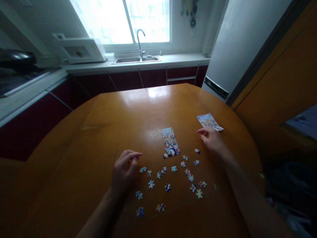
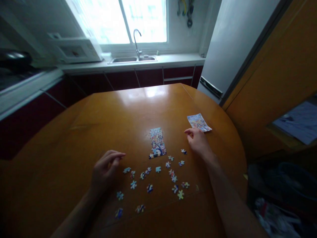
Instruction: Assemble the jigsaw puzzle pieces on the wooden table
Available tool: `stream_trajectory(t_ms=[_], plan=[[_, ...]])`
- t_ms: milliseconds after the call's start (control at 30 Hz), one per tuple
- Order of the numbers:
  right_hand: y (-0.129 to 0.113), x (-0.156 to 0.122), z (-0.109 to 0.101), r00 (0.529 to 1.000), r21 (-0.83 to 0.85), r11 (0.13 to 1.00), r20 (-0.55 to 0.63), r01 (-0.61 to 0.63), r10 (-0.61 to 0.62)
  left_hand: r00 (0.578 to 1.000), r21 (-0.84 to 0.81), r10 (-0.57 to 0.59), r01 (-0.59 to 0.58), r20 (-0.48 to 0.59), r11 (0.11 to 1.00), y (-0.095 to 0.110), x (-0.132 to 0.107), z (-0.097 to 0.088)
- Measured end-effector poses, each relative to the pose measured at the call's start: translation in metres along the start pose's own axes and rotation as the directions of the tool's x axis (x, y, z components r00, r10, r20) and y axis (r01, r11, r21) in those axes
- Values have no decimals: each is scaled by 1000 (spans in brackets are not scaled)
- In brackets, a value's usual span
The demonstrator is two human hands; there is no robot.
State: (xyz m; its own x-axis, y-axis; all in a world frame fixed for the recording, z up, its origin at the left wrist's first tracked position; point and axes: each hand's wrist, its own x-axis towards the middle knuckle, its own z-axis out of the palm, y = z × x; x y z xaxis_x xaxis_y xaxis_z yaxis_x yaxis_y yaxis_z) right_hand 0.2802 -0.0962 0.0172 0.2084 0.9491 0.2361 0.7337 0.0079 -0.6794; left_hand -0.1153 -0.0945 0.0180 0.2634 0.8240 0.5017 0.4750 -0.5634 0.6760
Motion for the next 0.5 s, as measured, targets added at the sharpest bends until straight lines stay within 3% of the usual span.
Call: stream_trajectory(t_ms=[100, 200, 300, 500], plan=[[-9, -9, -7, 968, -105, 992, 230, -72, 95, 1000, 1, -13, 13, 7, 1000, 0, -1, 0], [-25, -16, -12, 912, -215, 971, 367, -108, 183, 999, 15, -35, 35, 9, 999, -1, -2, 0], [-40, -22, -13, 887, -310, 942, 389, -128, 249, 999, 15, -39, 39, 6, 999, 0, -1, 0], [-39, -29, -4, 921, -349, 936, 351, -42, 172, 999, 2, -47, 47, -6, 999, 7, 1, 0]])
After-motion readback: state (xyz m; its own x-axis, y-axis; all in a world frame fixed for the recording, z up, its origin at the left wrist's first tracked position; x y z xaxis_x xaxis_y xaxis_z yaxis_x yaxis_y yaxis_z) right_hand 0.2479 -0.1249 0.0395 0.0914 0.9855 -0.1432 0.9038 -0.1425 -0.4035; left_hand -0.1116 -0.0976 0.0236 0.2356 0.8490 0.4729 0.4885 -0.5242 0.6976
